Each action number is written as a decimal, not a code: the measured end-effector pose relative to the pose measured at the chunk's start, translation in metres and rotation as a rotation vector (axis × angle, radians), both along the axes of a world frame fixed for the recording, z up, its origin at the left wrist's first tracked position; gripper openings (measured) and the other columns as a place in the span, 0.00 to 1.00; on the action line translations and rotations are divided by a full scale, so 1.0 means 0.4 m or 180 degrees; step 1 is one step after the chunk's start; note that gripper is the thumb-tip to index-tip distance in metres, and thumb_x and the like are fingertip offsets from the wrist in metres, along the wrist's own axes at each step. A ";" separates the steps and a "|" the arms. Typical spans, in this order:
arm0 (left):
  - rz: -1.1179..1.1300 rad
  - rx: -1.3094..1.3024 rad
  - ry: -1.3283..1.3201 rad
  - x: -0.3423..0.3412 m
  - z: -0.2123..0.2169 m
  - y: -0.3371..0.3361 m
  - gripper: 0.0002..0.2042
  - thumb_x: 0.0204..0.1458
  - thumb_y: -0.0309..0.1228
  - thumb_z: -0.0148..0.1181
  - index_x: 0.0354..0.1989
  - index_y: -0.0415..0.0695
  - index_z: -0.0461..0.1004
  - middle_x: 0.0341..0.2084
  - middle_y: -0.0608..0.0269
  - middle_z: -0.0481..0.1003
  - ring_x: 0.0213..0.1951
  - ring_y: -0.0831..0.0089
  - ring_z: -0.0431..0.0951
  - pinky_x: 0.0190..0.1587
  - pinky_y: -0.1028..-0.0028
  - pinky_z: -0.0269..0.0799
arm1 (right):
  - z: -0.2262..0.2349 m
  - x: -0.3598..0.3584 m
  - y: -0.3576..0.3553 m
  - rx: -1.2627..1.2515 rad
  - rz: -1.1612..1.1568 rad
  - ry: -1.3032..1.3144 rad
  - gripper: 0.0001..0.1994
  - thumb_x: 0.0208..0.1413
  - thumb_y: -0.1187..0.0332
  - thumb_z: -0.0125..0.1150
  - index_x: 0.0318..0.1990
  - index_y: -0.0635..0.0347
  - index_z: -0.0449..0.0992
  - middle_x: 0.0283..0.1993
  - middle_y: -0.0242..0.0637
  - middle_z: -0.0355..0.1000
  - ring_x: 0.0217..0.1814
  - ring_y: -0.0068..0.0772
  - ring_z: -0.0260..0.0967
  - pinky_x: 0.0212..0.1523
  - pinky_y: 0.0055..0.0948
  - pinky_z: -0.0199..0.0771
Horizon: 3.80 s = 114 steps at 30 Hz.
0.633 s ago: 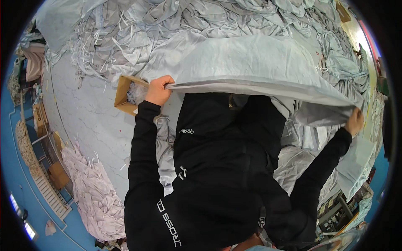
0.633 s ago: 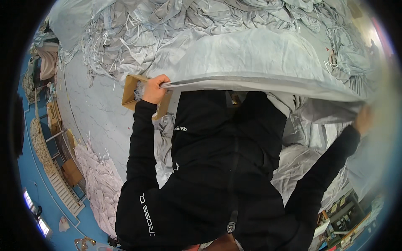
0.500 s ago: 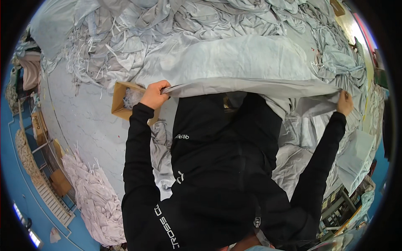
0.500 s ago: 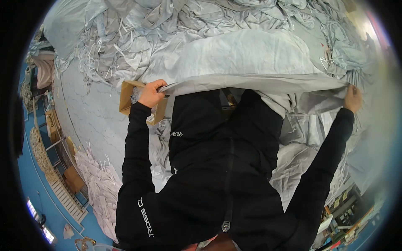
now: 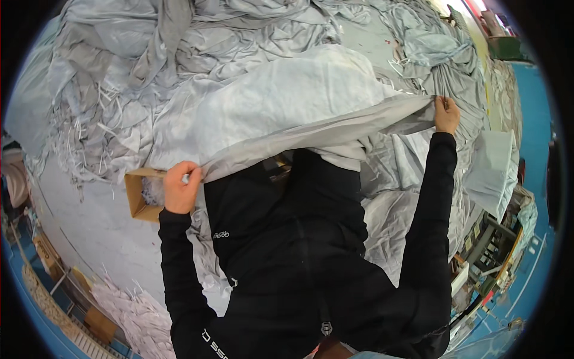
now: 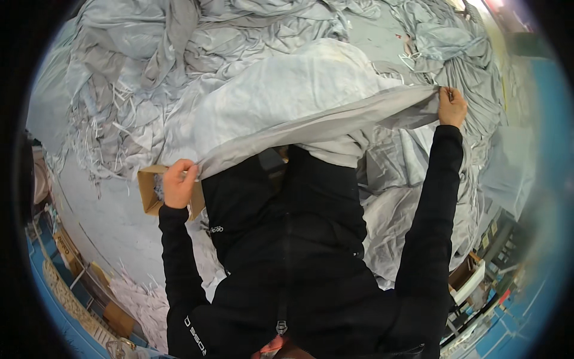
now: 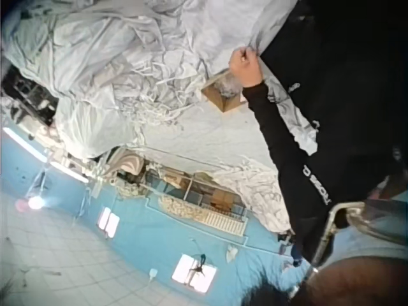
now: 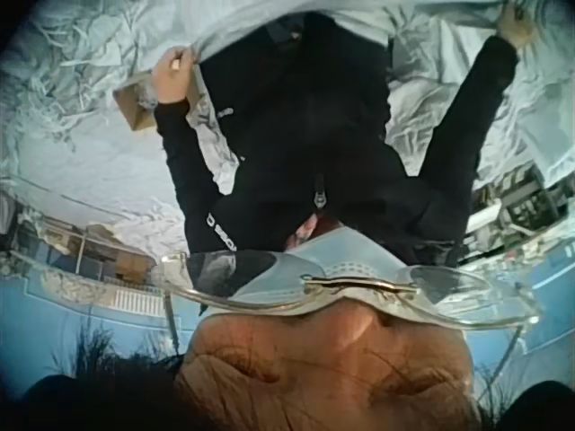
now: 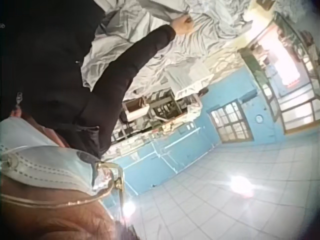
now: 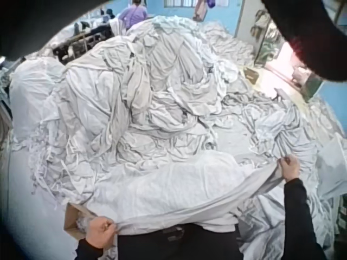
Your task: Inspecting fabric pieces for defects and removing loose threads using tweezers.
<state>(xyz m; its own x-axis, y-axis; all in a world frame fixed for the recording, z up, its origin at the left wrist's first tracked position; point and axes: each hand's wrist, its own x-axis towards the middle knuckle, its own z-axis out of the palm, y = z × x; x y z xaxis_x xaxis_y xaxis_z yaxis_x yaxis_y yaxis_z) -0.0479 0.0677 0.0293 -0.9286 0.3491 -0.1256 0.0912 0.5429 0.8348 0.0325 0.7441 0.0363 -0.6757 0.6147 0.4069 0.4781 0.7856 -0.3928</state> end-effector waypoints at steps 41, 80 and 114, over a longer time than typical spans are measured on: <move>-0.1121 -0.0021 0.1788 -0.066 -0.056 0.475 0.05 0.42 0.21 0.61 0.29 0.39 0.74 0.27 0.58 0.72 0.30 0.60 0.75 0.31 0.70 0.71 | 0.037 -0.106 -0.752 -0.1095 0.2153 0.0378 0.08 0.45 0.82 0.64 0.34 0.63 0.75 0.31 0.38 0.70 0.28 0.30 0.69 0.30 0.24 0.68; 0.0828 -0.3773 -0.0179 -0.045 -0.110 -0.328 0.12 0.51 0.25 0.53 0.45 0.42 0.66 0.34 0.47 0.75 0.36 0.48 0.76 0.33 0.57 0.70 | 0.031 -0.109 -0.761 -0.0859 0.2101 0.0444 0.08 0.46 0.80 0.63 0.35 0.62 0.74 0.32 0.38 0.70 0.30 0.35 0.70 0.31 0.26 0.69; 0.0184 0.1205 -0.0372 -0.155 0.016 0.332 0.03 0.53 0.23 0.53 0.29 0.38 0.71 0.19 0.63 0.72 0.19 0.78 0.72 0.21 0.78 0.66 | 0.026 -0.109 -0.765 -0.0901 0.2044 0.0633 0.18 0.33 0.87 0.58 0.36 0.59 0.76 0.31 0.37 0.69 0.27 0.32 0.69 0.29 0.25 0.70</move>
